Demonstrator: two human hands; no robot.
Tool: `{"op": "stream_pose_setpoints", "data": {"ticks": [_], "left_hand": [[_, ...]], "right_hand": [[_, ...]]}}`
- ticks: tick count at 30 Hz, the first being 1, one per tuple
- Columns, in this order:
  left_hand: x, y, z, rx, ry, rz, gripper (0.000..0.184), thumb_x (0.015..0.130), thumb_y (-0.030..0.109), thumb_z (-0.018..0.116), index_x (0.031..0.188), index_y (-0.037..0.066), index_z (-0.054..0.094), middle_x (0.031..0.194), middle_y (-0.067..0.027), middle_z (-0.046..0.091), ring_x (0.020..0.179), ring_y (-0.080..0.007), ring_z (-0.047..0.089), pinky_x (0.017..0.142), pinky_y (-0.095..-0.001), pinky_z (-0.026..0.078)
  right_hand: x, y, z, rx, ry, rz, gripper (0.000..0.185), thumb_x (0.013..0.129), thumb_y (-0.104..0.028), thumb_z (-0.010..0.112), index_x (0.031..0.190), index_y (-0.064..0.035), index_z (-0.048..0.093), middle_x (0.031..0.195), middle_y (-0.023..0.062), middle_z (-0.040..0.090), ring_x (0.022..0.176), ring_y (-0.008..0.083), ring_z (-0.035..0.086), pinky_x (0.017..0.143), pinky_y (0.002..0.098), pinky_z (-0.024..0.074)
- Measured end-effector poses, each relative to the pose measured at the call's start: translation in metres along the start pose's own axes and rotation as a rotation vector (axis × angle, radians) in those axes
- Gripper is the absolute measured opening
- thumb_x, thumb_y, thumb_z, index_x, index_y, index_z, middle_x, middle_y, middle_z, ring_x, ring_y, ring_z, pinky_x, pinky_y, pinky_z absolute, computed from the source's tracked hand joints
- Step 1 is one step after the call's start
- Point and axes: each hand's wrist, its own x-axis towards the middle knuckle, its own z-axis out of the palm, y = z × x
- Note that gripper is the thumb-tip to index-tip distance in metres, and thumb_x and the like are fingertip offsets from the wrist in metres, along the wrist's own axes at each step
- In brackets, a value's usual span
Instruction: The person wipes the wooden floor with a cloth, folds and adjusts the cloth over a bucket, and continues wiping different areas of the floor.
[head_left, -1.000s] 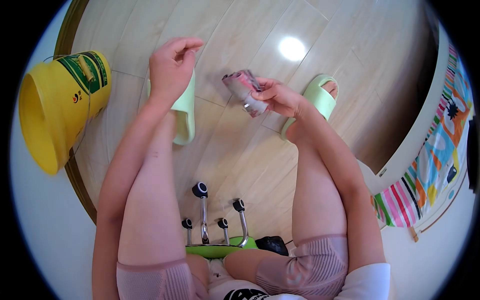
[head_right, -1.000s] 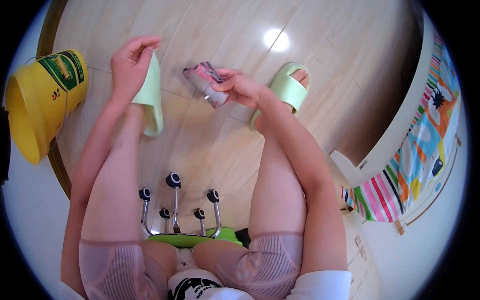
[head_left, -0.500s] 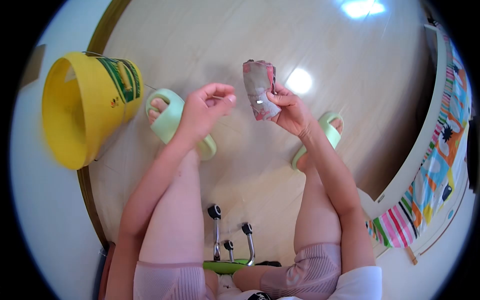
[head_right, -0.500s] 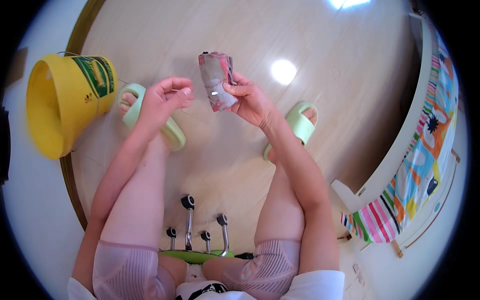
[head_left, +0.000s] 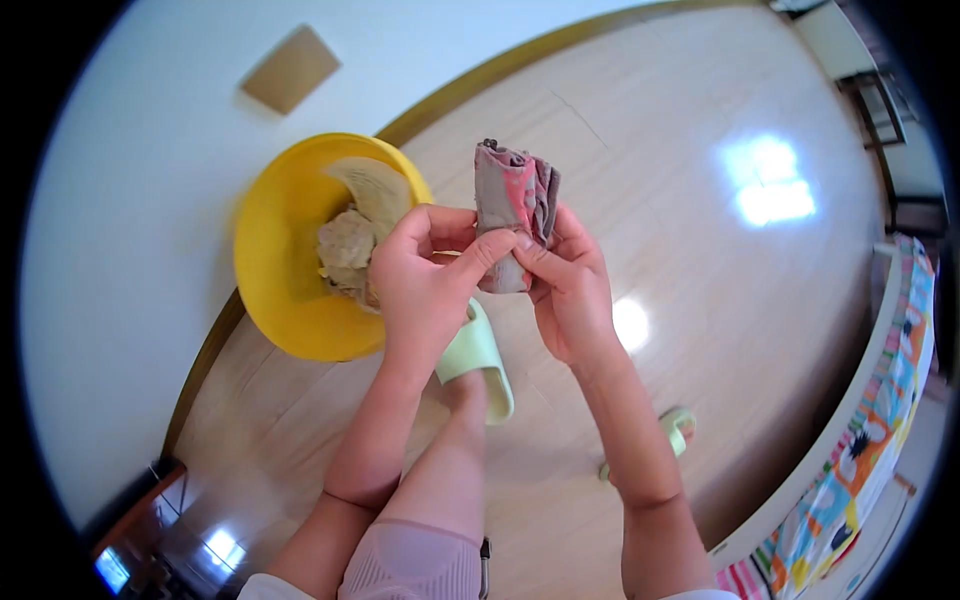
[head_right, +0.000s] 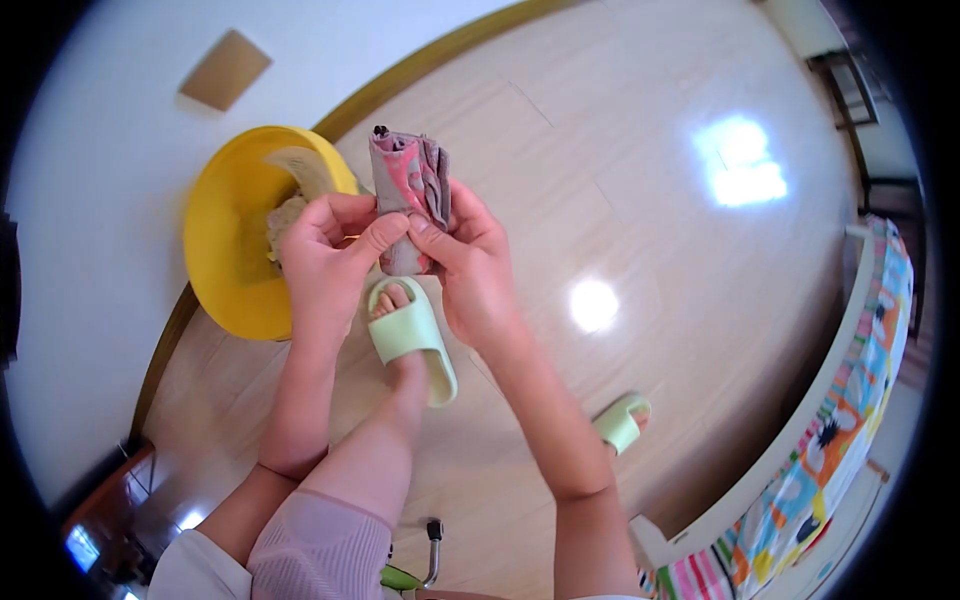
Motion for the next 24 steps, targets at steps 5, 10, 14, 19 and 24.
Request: {"op": "stream_pose_setpoints", "data": {"ticks": [5,10,14,19,24], "left_hand": [[0.041,0.011,-0.046,0.019,0.096,0.050,0.011,0.083,0.005,0.077,0.086,-0.002,0.070,0.074,-0.0051,0.068,0.066,-0.0075,0.062,0.061,-0.0225,0.051],[0.054,-0.010,-0.082,0.027,0.131,0.009,0.013,0.094,0.011,0.066,0.092,-0.002,0.069,0.078,-0.0026,0.067,0.070,-0.0079,0.062,0.065,-0.0234,0.051],[0.065,-0.021,-0.112,0.302,0.346,0.036,0.010,0.092,0.007,0.066,0.093,-0.003,0.069,0.074,-0.0035,0.067,0.069,-0.0131,0.063,0.068,-0.0255,0.051],[0.071,-0.028,-0.144,0.903,0.423,0.461,0.019,0.093,0.013,0.066,0.107,0.000,0.068,0.091,-0.0071,0.068,0.086,-0.0202,0.065,0.080,-0.0313,0.050],[0.055,-0.012,-0.115,0.254,0.147,0.204,0.019,0.091,0.016,0.070,0.100,0.000,0.066,0.093,-0.0072,0.066,0.086,-0.0163,0.062,0.078,-0.0294,0.048]], "right_hand": [[0.038,0.007,0.052,-0.004,0.003,0.022,0.039,0.092,0.000,0.060,0.130,-0.0053,0.056,0.106,0.0004,0.067,0.082,0.0049,0.059,0.065,0.0214,0.0468],[0.044,0.013,0.052,0.088,-0.018,0.115,0.036,0.094,-0.001,0.059,0.130,-0.0031,0.056,0.109,0.0047,0.068,0.089,0.0096,0.064,0.074,0.0256,0.0541],[0.049,0.020,0.051,0.095,-0.038,0.140,0.035,0.094,-0.001,0.058,0.130,-0.0016,0.056,0.111,0.0074,0.068,0.093,0.0122,0.066,0.079,0.0275,0.0553],[0.053,0.028,0.064,0.101,-0.065,0.161,0.035,0.094,0.000,0.058,0.128,0.0003,0.055,0.112,0.0084,0.067,0.096,0.0142,0.066,0.083,0.0299,0.0543],[0.049,0.037,0.076,0.099,-0.110,0.194,0.033,0.093,0.001,0.057,0.126,0.0011,0.056,0.113,0.0089,0.067,0.099,0.0152,0.065,0.086,0.0315,0.0536]]}}
